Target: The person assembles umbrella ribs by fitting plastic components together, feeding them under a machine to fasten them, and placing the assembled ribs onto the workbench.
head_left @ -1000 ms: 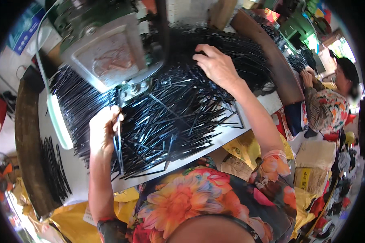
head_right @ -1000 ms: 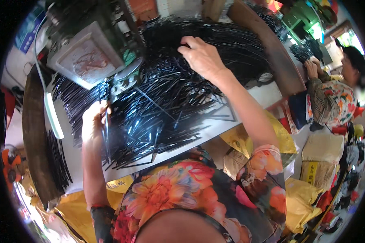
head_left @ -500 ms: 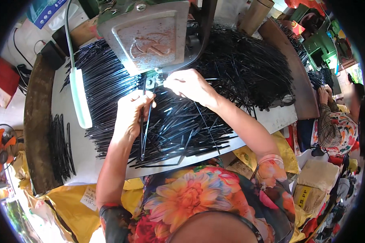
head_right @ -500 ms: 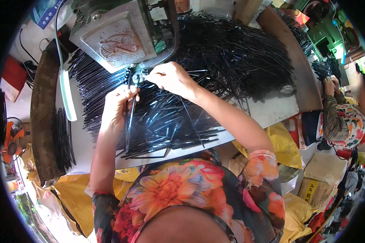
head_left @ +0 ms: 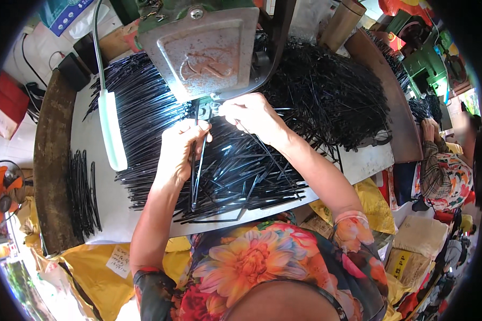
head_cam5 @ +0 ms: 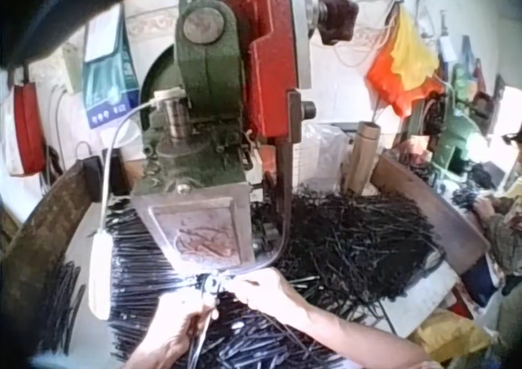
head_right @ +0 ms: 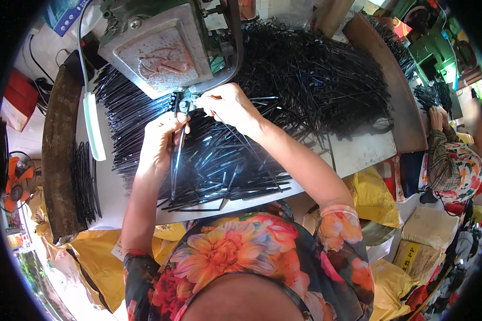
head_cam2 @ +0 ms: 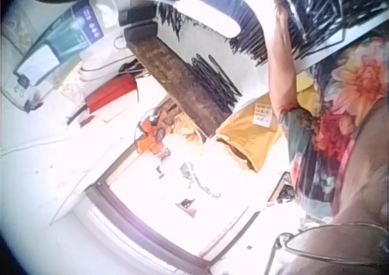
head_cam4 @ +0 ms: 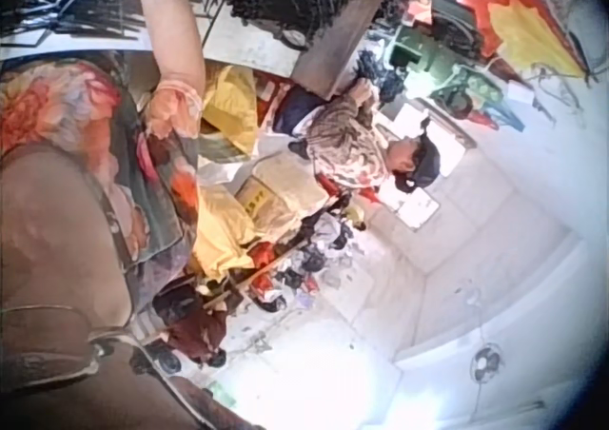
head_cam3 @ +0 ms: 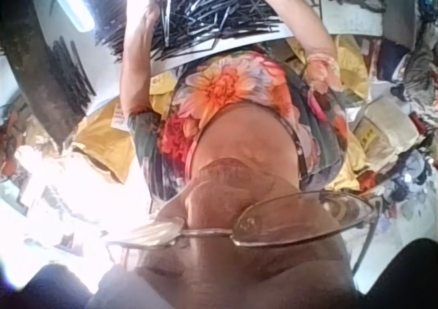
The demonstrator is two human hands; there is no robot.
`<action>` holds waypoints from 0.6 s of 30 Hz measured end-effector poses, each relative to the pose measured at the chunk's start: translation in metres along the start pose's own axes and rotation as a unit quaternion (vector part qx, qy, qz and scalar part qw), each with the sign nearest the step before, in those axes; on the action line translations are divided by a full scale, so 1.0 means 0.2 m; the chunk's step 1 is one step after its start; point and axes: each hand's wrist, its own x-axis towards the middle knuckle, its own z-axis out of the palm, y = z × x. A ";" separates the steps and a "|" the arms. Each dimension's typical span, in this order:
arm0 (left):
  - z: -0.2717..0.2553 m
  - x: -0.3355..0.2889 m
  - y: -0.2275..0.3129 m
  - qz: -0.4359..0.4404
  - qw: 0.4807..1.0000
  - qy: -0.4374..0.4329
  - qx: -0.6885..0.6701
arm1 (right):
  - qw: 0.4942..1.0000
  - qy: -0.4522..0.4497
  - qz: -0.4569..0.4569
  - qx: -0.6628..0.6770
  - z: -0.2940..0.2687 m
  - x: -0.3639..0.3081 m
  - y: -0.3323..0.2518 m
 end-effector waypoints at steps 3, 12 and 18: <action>0.02 -0.01 0.02 -0.003 1.000 -0.001 0.001 | 1.000 -0.003 0.000 0.007 0.00 0.01 0.01; 0.02 0.00 0.02 0.005 1.000 0.001 0.013 | 1.000 0.011 0.018 0.009 0.01 0.01 0.01; 0.03 -0.01 0.02 0.007 1.000 0.005 0.005 | 1.000 -0.013 0.001 -0.007 0.00 0.01 0.02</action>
